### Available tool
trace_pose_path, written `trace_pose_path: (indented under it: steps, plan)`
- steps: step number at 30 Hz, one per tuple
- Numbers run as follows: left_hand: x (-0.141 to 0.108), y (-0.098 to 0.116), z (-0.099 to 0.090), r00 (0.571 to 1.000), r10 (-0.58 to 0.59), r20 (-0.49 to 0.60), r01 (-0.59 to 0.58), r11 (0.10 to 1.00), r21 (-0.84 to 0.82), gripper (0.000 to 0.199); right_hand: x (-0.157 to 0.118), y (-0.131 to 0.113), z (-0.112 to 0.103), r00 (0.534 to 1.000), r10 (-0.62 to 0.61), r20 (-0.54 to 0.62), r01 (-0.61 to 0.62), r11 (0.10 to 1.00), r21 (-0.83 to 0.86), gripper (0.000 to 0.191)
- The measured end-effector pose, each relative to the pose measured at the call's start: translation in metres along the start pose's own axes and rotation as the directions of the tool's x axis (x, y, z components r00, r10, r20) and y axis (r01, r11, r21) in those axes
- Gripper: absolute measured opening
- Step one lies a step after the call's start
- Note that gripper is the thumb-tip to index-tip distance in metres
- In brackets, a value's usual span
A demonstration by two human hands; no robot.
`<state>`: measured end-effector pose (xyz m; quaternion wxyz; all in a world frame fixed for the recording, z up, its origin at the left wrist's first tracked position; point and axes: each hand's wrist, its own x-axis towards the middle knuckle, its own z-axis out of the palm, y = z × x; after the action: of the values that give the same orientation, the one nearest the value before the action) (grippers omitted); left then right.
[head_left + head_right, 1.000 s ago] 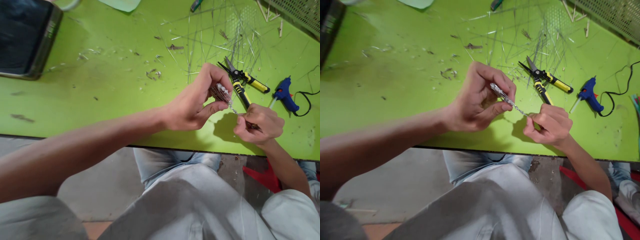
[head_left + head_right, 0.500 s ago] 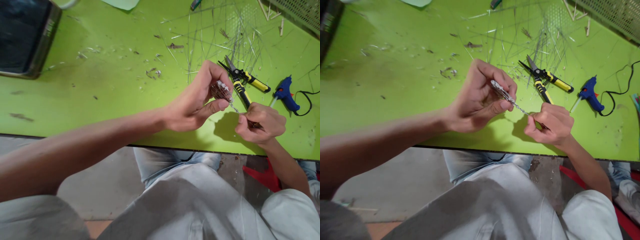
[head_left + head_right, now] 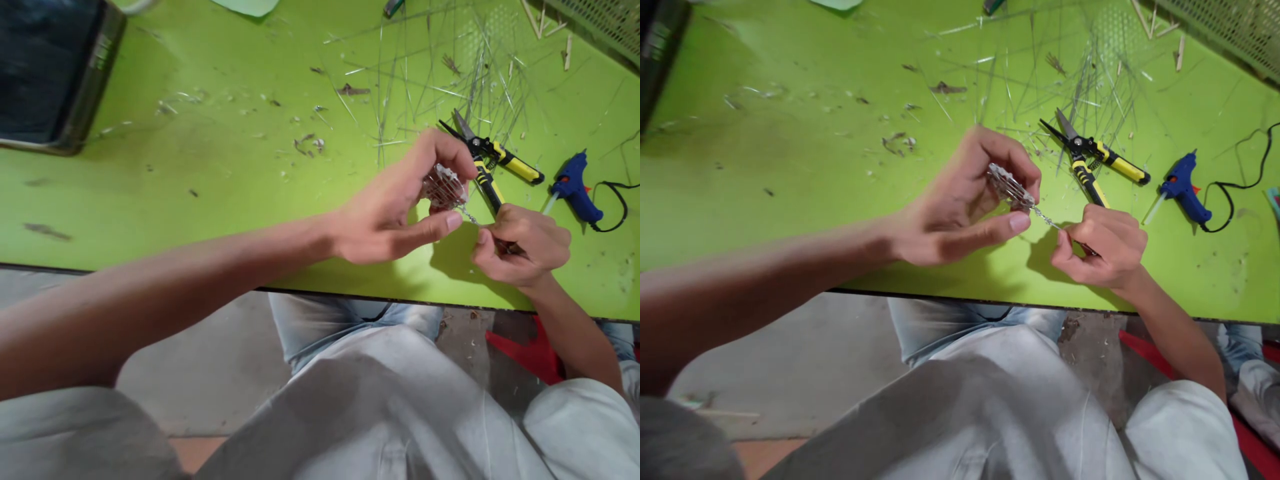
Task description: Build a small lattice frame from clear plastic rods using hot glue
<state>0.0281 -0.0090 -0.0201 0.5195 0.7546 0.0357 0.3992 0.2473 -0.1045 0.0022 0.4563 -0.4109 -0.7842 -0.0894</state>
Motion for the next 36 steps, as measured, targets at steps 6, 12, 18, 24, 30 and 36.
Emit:
trace_pose_path:
  steps: [6, 12, 18, 24, 30, 36]
  plan:
    - [0.002, 0.0, -0.003, 1.0, 0.012, 0.006, -0.013, 0.998, 0.062, 0.041, 0.002, 0.0, -0.002, 1.0, -0.004, 0.0, 0.004, 1.0, -0.018, 0.028]
    - [0.002, 0.0, 0.001, 0.999, 0.016, -0.031, -0.014, 0.997, 0.07, 0.036, 0.006, -0.001, -0.006, 0.998, -0.046, 0.043, 0.049, 0.997, -0.066, 0.032]
    - [0.006, -0.005, 0.001, 0.988, 0.152, -0.001, -0.151, 0.986, 0.071, 0.03, 0.005, -0.002, -0.005, 0.999, -0.028, 0.028, 0.028, 0.999, -0.027, 0.028]
    - [0.007, -0.004, 0.002, 0.983, 0.183, -0.021, -0.181, 0.98, 0.082, 0.026, 0.006, -0.003, -0.011, 0.995, -0.013, 0.101, 0.025, 0.993, -0.115, 0.033]
    - [0.008, -0.001, -0.001, 0.975, 0.221, -0.002, -0.22, 0.973, 0.07, 0.025, 0.005, -0.003, -0.008, 0.998, -0.05, 0.038, 0.053, 0.995, -0.083, 0.033]
    - [0.006, -0.005, -0.002, 0.98, 0.201, 0.011, -0.2, 0.971, 0.131, 0.032, 0.006, -0.004, -0.004, 0.998, -0.056, 0.003, 0.056, 0.998, -0.014, 0.027]
